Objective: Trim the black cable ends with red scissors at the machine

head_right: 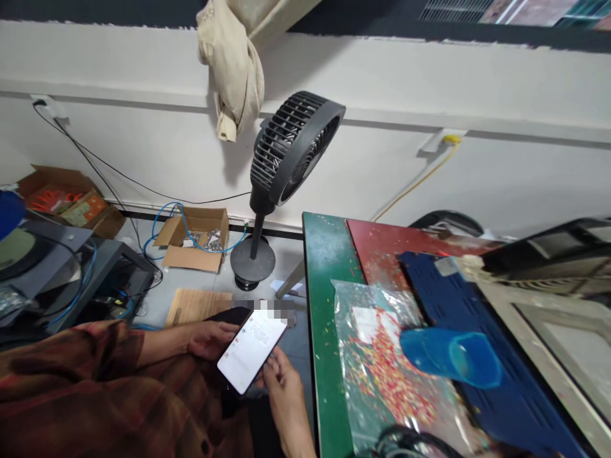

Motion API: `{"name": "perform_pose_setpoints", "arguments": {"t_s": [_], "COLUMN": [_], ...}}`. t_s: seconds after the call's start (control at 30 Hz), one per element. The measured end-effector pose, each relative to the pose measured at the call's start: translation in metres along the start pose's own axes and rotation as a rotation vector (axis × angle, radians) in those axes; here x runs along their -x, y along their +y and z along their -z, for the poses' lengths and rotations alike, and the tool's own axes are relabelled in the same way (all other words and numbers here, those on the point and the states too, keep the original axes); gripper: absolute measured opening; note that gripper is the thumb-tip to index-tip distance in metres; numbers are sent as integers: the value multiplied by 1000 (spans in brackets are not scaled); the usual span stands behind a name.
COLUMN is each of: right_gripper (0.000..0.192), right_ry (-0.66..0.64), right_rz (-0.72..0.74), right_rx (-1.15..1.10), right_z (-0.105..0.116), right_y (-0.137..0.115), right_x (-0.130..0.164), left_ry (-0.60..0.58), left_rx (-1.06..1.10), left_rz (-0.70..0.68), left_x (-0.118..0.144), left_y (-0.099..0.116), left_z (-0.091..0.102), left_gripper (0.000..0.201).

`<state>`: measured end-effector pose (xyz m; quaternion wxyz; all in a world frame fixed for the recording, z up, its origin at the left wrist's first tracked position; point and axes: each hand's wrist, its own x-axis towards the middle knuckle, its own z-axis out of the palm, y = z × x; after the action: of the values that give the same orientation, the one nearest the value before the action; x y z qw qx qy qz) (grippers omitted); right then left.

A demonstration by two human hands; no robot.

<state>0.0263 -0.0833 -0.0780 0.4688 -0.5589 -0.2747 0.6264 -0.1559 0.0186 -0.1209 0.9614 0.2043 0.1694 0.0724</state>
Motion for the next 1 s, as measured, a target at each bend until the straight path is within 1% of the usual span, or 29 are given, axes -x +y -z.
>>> {"name": "perform_pose_setpoints", "arguments": {"t_s": [0.13, 0.37, 0.6, 0.73, 0.9, 1.0], "right_gripper": [55, 57, 56, 56, 62, 59], "right_ry": [-8, -15, -26, -23, -20, -28], "right_rz": [0, -25, -11, -11, -18, -21], "right_rx": [-6, -15, 38, 44, 24, 14], "right_z": [0, 1, 3, 3, 2, 2], "right_y": [2, 2, 6, 6, 3, 2], "right_x": [-1, 0, 0, 0, -1, -1], "left_ry": [10, 15, 11, 6, 14, 1], "left_rx": [-7, -6, 5, 27, 47, 59], "left_rz": [3, 0, 2, 13, 22, 23], "left_x": [0, 0, 0, 1, 0, 0], "left_y": [0, 0, 2, 1, -1, -1], "left_z": [1, 0, -3, -1, 3, 4], "left_gripper": [37, 37, 37, 38, 37, 38]}}
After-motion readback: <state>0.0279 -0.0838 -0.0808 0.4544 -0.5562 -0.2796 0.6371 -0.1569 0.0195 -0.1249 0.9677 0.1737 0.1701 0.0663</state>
